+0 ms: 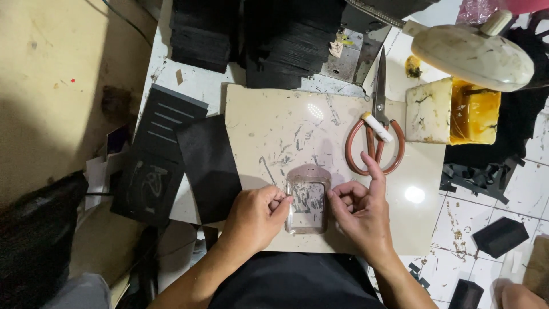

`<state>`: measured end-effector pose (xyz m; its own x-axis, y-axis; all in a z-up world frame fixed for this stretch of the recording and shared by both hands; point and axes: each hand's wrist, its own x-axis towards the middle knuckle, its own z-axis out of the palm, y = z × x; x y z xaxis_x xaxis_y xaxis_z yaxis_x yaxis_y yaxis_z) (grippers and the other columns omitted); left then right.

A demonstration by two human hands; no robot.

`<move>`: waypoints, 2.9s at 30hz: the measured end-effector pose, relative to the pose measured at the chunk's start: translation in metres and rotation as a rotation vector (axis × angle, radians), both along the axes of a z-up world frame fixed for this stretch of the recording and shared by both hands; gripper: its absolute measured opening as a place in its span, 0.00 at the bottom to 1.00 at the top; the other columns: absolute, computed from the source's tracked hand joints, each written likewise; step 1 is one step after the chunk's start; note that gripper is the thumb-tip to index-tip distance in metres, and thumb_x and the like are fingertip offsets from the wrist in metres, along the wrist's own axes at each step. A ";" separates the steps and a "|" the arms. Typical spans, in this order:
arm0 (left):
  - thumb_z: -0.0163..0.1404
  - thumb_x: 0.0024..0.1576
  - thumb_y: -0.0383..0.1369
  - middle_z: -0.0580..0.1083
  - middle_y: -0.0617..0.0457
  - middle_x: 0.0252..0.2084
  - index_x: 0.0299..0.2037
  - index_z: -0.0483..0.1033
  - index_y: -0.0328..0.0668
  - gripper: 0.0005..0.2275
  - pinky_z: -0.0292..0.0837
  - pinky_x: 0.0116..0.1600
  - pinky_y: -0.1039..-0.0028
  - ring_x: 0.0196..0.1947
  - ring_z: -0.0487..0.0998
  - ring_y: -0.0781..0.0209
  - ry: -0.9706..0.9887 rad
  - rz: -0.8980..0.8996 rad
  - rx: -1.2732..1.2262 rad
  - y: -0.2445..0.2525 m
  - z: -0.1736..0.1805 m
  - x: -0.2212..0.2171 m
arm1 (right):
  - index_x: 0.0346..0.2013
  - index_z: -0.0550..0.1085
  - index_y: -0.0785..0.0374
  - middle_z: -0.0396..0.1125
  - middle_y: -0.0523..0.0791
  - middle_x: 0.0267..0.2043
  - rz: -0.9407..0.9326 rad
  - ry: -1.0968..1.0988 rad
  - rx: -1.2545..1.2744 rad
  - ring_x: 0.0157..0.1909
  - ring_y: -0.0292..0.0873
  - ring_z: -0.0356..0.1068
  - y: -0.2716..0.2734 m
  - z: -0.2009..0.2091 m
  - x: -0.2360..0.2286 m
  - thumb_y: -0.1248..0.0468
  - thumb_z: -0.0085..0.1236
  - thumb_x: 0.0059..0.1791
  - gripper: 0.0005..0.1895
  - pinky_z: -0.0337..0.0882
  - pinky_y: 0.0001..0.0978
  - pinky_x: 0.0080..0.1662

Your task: The person applies glue to the edges of a black leather piece using a small brush, then presses it onto a template. They repeat the process on a second leather piece, applying glue to its edges and pressing it down.

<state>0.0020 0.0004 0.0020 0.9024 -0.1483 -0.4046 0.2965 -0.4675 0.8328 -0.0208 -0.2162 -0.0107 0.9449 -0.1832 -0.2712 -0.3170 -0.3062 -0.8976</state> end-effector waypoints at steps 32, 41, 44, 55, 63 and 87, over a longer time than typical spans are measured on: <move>0.59 0.54 0.31 0.73 0.57 0.13 0.23 0.77 0.38 0.09 0.63 0.17 0.72 0.08 0.68 0.64 -0.081 -0.051 0.074 -0.001 -0.004 -0.005 | 0.73 0.47 0.68 0.70 0.45 0.28 0.105 -0.006 -0.130 0.21 0.32 0.60 0.013 0.019 0.005 0.77 0.58 0.45 0.45 0.59 0.19 0.25; 0.59 0.53 0.33 0.73 0.56 0.13 0.22 0.75 0.40 0.10 0.64 0.18 0.69 0.09 0.69 0.60 -0.089 -0.040 0.081 -0.003 -0.008 -0.007 | 0.74 0.47 0.66 0.67 0.42 0.25 0.124 -0.025 -0.170 0.21 0.31 0.59 0.015 0.021 0.007 0.76 0.59 0.45 0.47 0.58 0.19 0.24; 0.60 0.52 0.33 0.72 0.56 0.12 0.22 0.74 0.40 0.10 0.64 0.18 0.69 0.09 0.69 0.59 -0.120 -0.042 0.088 -0.003 -0.006 -0.006 | 0.74 0.47 0.66 0.67 0.41 0.24 0.128 -0.024 -0.215 0.21 0.31 0.59 0.014 0.021 0.006 0.75 0.60 0.45 0.47 0.59 0.19 0.24; 0.60 0.54 0.32 0.72 0.57 0.11 0.23 0.73 0.40 0.11 0.63 0.16 0.72 0.07 0.69 0.64 -0.078 -0.074 0.124 -0.003 -0.006 -0.005 | 0.74 0.48 0.64 0.60 0.38 0.23 0.160 -0.065 -0.322 0.20 0.31 0.56 0.010 0.018 0.005 0.72 0.63 0.44 0.48 0.58 0.20 0.23; 0.61 0.57 0.39 0.71 0.53 0.16 0.30 0.66 0.43 0.15 0.67 0.21 0.67 0.11 0.70 0.55 -0.296 -0.141 0.333 0.004 -0.009 -0.013 | 0.75 0.47 0.64 0.63 0.42 0.29 0.246 -0.031 -0.445 0.19 0.33 0.58 0.001 0.030 0.014 0.69 0.63 0.44 0.50 0.59 0.25 0.21; 0.50 0.57 0.24 0.72 0.39 0.62 0.56 0.74 0.27 0.16 0.63 0.58 0.59 0.58 0.67 0.46 -0.783 -0.358 0.323 -0.002 -0.014 -0.021 | 0.71 0.53 0.73 0.62 0.57 0.57 0.352 -0.507 -0.624 0.56 0.53 0.63 0.018 0.020 0.036 0.61 0.67 0.47 0.45 0.69 0.44 0.58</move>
